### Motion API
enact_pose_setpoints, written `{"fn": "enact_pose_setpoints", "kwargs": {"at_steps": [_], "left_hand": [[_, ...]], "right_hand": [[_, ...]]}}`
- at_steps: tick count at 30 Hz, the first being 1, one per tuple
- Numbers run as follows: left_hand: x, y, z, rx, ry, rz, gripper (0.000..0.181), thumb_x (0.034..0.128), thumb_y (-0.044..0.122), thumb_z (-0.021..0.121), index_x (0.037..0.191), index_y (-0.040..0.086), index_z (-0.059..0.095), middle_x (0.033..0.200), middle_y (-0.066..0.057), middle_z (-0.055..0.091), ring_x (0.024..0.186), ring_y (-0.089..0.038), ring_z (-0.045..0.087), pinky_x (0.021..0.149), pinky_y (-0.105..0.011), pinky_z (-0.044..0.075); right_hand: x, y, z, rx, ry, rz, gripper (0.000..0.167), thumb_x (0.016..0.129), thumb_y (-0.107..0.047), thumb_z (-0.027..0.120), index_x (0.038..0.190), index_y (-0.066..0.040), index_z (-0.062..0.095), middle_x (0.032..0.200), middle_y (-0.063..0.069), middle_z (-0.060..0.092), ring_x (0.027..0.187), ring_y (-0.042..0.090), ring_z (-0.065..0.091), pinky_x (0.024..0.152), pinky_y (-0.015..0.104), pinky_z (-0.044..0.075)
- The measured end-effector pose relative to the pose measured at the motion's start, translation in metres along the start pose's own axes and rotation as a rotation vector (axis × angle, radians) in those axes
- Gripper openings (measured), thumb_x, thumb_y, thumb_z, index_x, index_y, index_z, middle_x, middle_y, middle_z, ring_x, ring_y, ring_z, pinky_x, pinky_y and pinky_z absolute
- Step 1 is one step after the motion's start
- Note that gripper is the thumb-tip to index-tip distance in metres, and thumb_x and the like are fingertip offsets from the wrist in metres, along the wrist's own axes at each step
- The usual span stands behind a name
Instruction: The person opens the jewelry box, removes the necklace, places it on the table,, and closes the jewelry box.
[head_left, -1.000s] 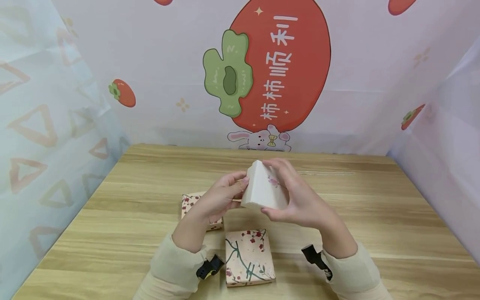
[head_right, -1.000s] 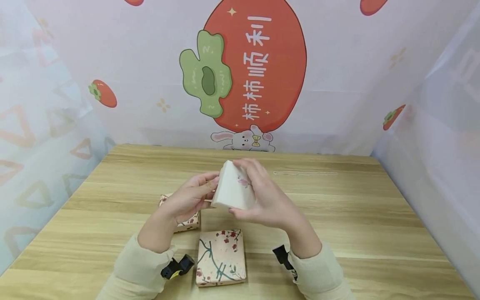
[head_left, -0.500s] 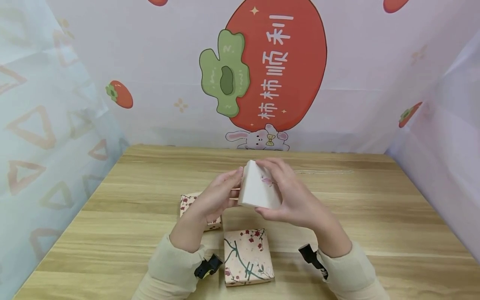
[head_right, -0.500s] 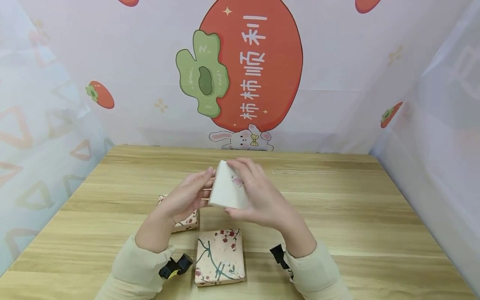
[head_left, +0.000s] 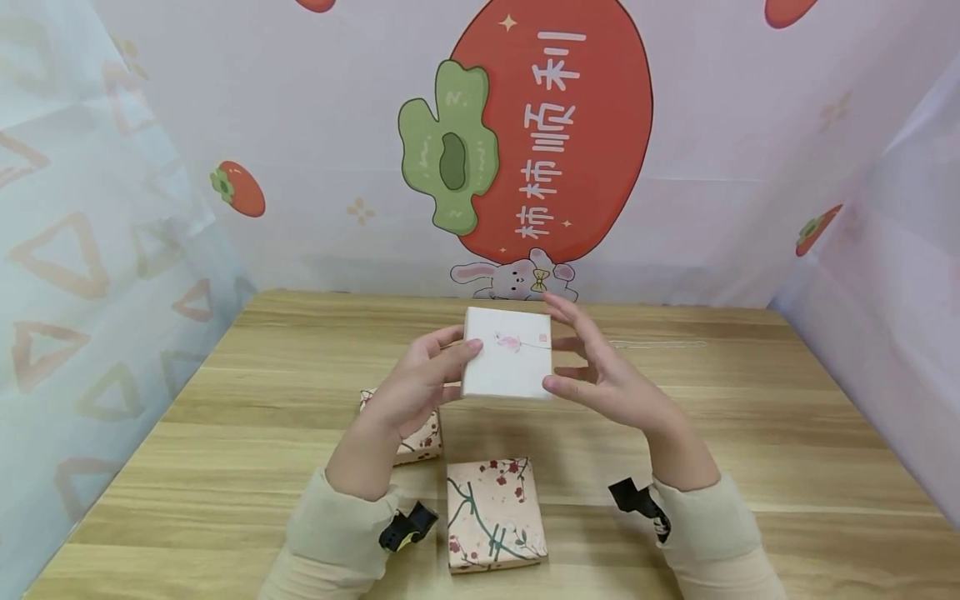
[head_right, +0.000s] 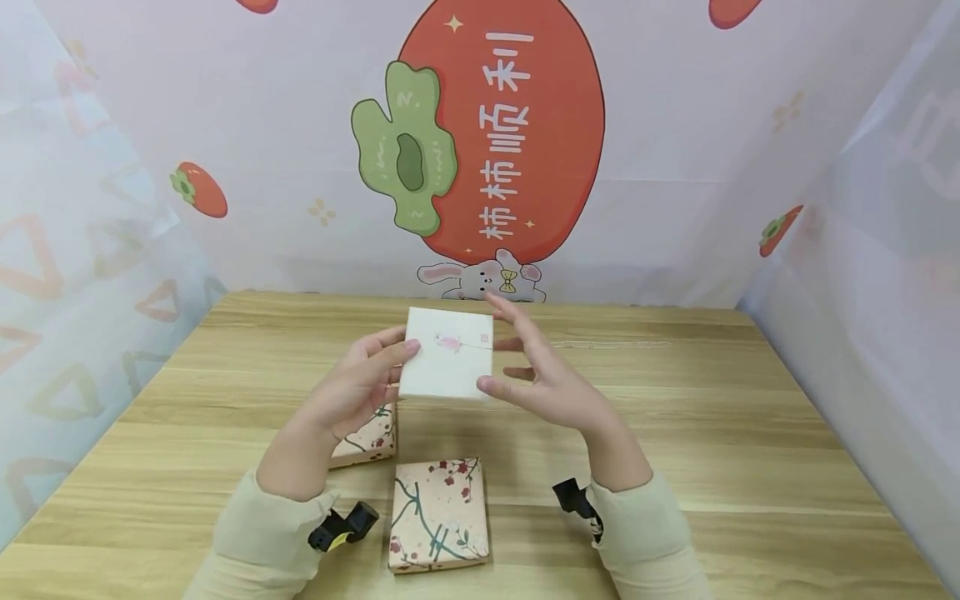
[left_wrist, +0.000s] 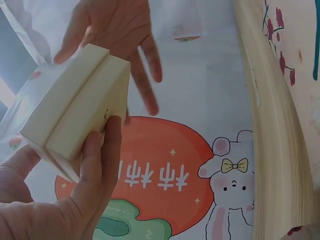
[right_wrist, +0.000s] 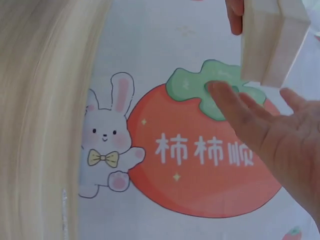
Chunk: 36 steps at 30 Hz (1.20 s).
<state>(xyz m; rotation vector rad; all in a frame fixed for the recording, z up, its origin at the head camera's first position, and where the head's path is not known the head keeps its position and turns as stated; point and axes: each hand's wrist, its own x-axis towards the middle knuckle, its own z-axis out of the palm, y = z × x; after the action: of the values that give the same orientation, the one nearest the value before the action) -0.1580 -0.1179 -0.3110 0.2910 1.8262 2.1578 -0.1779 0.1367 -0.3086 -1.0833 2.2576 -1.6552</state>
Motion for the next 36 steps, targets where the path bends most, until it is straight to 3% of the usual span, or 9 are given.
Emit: {"fn": "enact_pose_setpoints", "kwargs": {"at_steps": [6, 12, 16, 21, 27, 31, 36], "left_hand": [[-0.001, 0.001, 0.000, -0.004, -0.008, 0.009, 0.048, 0.1013, 0.019, 0.050, 0.144, -0.002, 0.042, 0.108, 0.000, 0.065, 0.091, -0.011, 0.067, 0.078, -0.026, 0.058], [0.001, 0.000, 0.001, -0.009, -0.016, 0.014, 0.047, 0.1018, 0.018, 0.050, 0.144, -0.001, 0.042, 0.108, 0.001, 0.065, 0.092, -0.011, 0.067, 0.078, -0.026, 0.057], [0.003, -0.001, 0.003, -0.023, -0.022, 0.010, 0.047, 0.1022, 0.017, 0.050, 0.144, -0.001, 0.042, 0.107, 0.001, 0.065, 0.092, -0.010, 0.067, 0.079, -0.026, 0.058], [0.010, 0.001, 0.004, -0.004, 0.009, -0.002, 0.049, 0.1028, 0.017, 0.051, 0.147, 0.000, 0.038, 0.118, -0.008, 0.066, 0.094, -0.010, 0.068, 0.081, -0.027, 0.058], [0.020, 0.011, 0.005, 0.026, 0.089, -0.023, 0.053, 0.1033, 0.020, 0.052, 0.151, 0.005, 0.035, 0.133, -0.022, 0.059, 0.094, -0.013, 0.069, 0.082, -0.028, 0.059], [0.029, 0.020, 0.007, 0.040, 0.118, -0.029, 0.052, 0.1032, 0.022, 0.053, 0.150, 0.007, 0.037, 0.128, -0.021, 0.060, 0.092, -0.015, 0.070, 0.081, -0.029, 0.060], [0.043, 0.031, 0.011, 0.109, 0.153, -0.056, 0.051, 0.1020, 0.025, 0.056, 0.147, 0.012, 0.037, 0.125, -0.020, 0.063, 0.088, -0.018, 0.071, 0.078, -0.029, 0.059]], "right_hand": [[0.004, 0.009, 0.000, 0.175, -0.136, 0.032, 0.092, 0.092, 0.002, 0.065, 0.160, -0.028, 0.011, 0.150, 0.019, 0.036, 0.119, 0.035, 0.061, 0.087, 0.039, 0.059], [0.003, 0.009, 0.001, 0.264, -0.119, 0.080, 0.092, 0.091, 0.005, 0.065, 0.159, -0.028, 0.013, 0.149, 0.020, 0.034, 0.111, 0.033, 0.065, 0.086, 0.039, 0.059], [0.003, 0.008, 0.001, 0.295, -0.107, 0.093, 0.091, 0.091, 0.005, 0.065, 0.159, -0.027, 0.013, 0.149, 0.019, 0.033, 0.115, 0.033, 0.063, 0.088, 0.041, 0.059], [0.004, 0.009, 0.000, 0.284, -0.064, 0.101, 0.093, 0.091, 0.004, 0.065, 0.159, -0.033, 0.012, 0.151, 0.018, 0.032, 0.118, 0.031, 0.062, 0.090, 0.038, 0.058], [0.008, 0.008, 0.001, 0.244, 0.025, 0.085, 0.104, 0.089, 0.005, 0.069, 0.159, -0.037, 0.005, 0.151, 0.018, 0.034, 0.119, 0.022, 0.062, 0.089, 0.034, 0.058], [0.014, 0.004, -0.002, 0.160, 0.059, 0.066, 0.114, 0.082, 0.011, 0.072, 0.160, -0.029, 0.000, 0.144, 0.020, 0.035, 0.111, 0.018, 0.062, 0.084, 0.032, 0.060], [0.027, 0.004, -0.016, 0.073, 0.073, 0.102, 0.108, 0.080, 0.017, 0.070, 0.160, -0.018, 0.005, 0.136, 0.020, 0.035, 0.101, 0.018, 0.062, 0.080, 0.030, 0.060]]}}
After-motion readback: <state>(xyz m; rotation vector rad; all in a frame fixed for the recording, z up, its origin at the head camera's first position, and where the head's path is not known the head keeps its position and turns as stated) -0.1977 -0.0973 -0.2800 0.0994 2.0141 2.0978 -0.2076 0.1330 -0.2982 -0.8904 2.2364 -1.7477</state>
